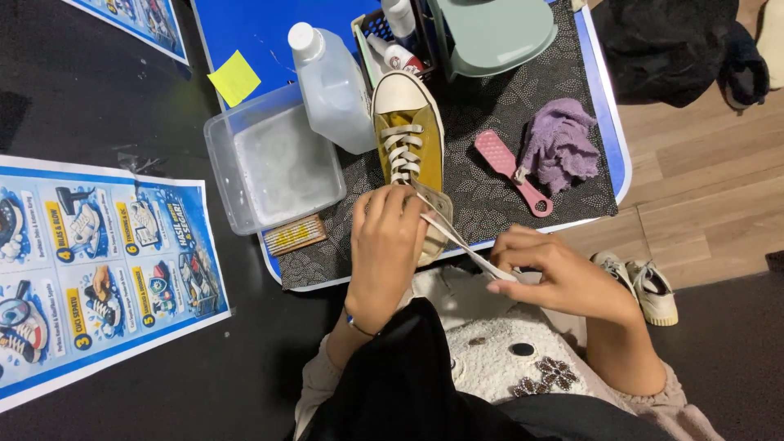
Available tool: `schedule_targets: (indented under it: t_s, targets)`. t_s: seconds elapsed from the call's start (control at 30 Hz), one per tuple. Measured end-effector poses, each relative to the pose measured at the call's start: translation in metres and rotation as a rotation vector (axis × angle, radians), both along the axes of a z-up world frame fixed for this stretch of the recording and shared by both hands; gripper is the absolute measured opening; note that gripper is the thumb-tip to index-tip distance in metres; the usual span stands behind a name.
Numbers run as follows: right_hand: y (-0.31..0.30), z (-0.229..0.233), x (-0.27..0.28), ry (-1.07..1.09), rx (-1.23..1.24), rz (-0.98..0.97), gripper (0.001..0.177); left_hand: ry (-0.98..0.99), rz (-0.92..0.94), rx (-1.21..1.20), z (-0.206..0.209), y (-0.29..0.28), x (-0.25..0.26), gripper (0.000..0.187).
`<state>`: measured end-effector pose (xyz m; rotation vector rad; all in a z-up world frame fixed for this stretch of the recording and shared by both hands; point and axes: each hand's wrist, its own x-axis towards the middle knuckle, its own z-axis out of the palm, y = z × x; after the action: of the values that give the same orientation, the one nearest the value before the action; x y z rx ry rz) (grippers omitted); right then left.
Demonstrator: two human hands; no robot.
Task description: Threading a white shoelace through the eyelets of a yellow canvas shoe on a service counter.
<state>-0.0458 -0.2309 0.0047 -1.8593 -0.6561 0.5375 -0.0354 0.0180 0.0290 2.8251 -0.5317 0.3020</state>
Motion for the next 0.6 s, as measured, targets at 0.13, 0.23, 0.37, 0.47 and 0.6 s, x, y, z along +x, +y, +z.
schedule_targets:
  t_s: [0.13, 0.23, 0.37, 0.47, 0.6]
  targets:
    - [-0.009, -0.011, -0.001, -0.054, -0.183, -0.038, 0.022, -0.171, 0.002, -0.281, 0.005, 0.004, -0.003, 0.025]
    - [-0.017, -0.016, 0.003, -0.013, -0.466, -0.017, 0.022, -0.1, -0.069, -0.682, 0.011, 0.023, -0.022, 0.052]
    - [-0.042, -0.013, 0.006, 0.055, -0.277, -0.116, 0.022, -0.095, -0.189, -0.926, 0.029, 0.053, -0.042, 0.061]
    - [-0.067, -0.003, 0.007, 0.108, 0.108, -0.105, 0.019, -0.137, -0.103, -0.825, 0.041, 0.069, -0.046, 0.057]
    - [-0.101, -0.053, 0.004, 0.126, 1.0, -0.01, 0.021, 0.11, 0.075, -0.48, 0.013, 0.107, -0.057, 0.023]
